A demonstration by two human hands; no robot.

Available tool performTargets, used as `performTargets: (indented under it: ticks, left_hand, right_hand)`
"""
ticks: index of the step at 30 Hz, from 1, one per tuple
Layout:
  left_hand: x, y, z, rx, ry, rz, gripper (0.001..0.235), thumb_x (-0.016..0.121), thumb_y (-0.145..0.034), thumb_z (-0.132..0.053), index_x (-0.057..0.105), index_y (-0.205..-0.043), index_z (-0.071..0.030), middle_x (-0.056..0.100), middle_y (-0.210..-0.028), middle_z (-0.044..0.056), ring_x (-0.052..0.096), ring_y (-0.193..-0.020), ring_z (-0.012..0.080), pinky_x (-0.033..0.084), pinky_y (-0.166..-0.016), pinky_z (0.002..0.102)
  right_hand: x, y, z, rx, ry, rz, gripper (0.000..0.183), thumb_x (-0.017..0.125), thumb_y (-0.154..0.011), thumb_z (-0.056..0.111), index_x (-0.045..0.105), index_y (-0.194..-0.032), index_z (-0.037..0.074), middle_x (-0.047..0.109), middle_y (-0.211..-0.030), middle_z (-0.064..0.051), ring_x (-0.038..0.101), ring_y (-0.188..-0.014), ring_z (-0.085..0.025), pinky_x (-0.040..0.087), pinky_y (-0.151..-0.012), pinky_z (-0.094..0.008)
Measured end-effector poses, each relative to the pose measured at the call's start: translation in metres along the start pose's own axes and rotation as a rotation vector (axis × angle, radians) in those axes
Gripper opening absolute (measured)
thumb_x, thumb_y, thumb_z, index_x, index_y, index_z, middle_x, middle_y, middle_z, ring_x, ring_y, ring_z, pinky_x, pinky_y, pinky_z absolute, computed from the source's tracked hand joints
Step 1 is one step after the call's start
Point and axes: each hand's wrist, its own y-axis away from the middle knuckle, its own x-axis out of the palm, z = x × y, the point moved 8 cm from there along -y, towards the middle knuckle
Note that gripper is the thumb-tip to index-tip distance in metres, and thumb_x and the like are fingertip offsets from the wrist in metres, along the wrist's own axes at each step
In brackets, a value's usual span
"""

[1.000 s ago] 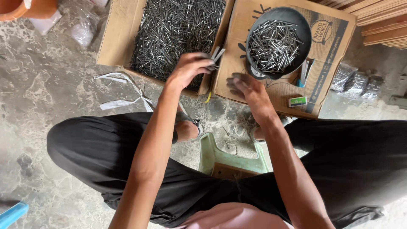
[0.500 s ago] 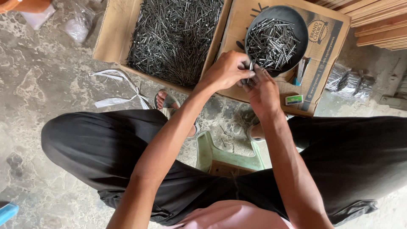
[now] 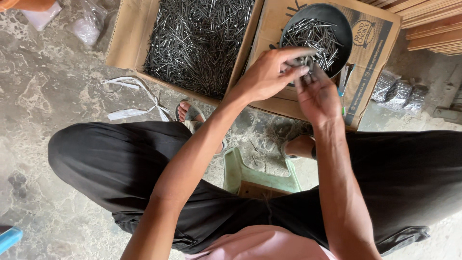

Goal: The person sits on a low stool and repeatedly picks up nails from a cardboard box with their left hand, then transfers them to a black bowl held in the right hand. The task involves sorting or moving nails between the two containers.

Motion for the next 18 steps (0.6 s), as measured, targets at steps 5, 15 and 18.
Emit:
performTargets:
  ticks: [5, 15, 18]
  left_hand:
    - [-0.047, 0.005, -0.003, 0.092, -0.012, -0.131, 0.038, 0.049, -0.091, -0.042, 0.049, -0.123, -0.022, 0.045, -0.135, 0.007, 0.067, -0.105, 0.0312, 0.063, -0.08, 0.031]
    - [-0.136, 0.095, 0.216, -0.735, 0.015, -0.802, 0.022, 0.048, -0.09, 0.0, 0.058, -0.108, -0.006, 0.063, -0.092, 0.009, 0.055, -0.057, 0.0066, 0.047, -0.045, 0.011]
    - [-0.112, 0.1, 0.277, -0.762, -0.02, -0.681, 0.032, 0.051, -0.087, -0.003, 0.05, -0.119, -0.005, 0.059, -0.113, 0.014, 0.058, -0.056, 0.0102, 0.043, -0.039, 0.013]
  right_hand:
    - [0.008, -0.003, 0.017, 0.004, -0.274, -0.004, 0.039, 0.051, -0.087, 0.01, 0.041, -0.118, -0.011, 0.052, -0.109, -0.028, 0.054, -0.101, -0.036, 0.05, -0.088, -0.038]
    - [0.021, 0.0, 0.007, 0.049, 0.39, 0.095, 0.053, 0.048, -0.086, 0.019, 0.036, -0.131, -0.004, 0.044, -0.135, -0.02, 0.049, -0.122, -0.026, 0.04, -0.105, -0.032]
    - [0.03, 0.007, -0.007, 0.113, 0.573, 0.068, 0.046, 0.05, -0.081, 0.022, 0.047, -0.12, -0.002, 0.056, -0.121, -0.017, 0.057, -0.108, -0.022, 0.046, -0.096, -0.029]
